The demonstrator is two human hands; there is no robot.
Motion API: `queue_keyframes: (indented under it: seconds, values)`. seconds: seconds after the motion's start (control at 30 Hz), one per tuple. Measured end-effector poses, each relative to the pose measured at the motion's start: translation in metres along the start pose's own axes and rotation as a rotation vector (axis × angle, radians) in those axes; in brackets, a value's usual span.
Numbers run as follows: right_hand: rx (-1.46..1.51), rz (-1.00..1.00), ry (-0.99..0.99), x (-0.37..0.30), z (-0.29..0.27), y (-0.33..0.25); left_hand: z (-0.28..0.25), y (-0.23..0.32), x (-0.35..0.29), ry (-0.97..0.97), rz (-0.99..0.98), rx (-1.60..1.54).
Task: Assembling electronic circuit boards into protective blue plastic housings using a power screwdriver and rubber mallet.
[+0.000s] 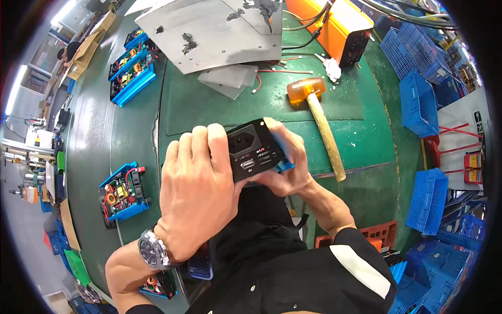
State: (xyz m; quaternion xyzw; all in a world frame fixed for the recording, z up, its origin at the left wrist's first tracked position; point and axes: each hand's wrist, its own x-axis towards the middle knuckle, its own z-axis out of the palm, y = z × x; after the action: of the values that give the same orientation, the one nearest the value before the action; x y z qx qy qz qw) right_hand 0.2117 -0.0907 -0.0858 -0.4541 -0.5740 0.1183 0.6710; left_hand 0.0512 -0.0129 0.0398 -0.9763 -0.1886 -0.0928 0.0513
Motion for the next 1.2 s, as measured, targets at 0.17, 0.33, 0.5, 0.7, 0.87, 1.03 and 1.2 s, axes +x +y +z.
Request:
queue_keyframes:
  seconds: [0.17, 0.33, 0.5, 0.7, 0.87, 1.03, 1.2]
  values:
    - [-0.003, -0.003, 0.01, 0.007, 0.006, 0.006, 0.002, -0.009, 0.008, -0.003, 0.006, -0.002]
    - [0.079, 0.027, 0.053, 0.018, 0.006, 0.001, -0.007, -0.006, 0.014, -0.006, -0.042, 0.029]
    - [0.095, 0.052, 0.046, 0.013, 0.006, 0.01, 0.005, -0.009, 0.011, 0.066, 0.013, 0.032]
    - [-0.03, 0.067, 0.018, -0.01, 0.003, -0.007, 0.004, 0.002, -0.016, 0.09, 0.057, -0.02]
    - [-0.041, 0.065, -0.018, -0.027, -0.005, -0.015, 0.006, 0.014, -0.043, 0.266, 0.08, -0.072]
    - [-0.144, 0.052, -0.083, -0.047, -0.014, -0.007, 0.029, 0.016, -0.089, 0.418, -0.045, -0.269]
    - [-0.104, 0.041, -0.099, -0.058, -0.015, -0.002, 0.055, 0.015, -0.109, 0.71, -0.063, -0.49]
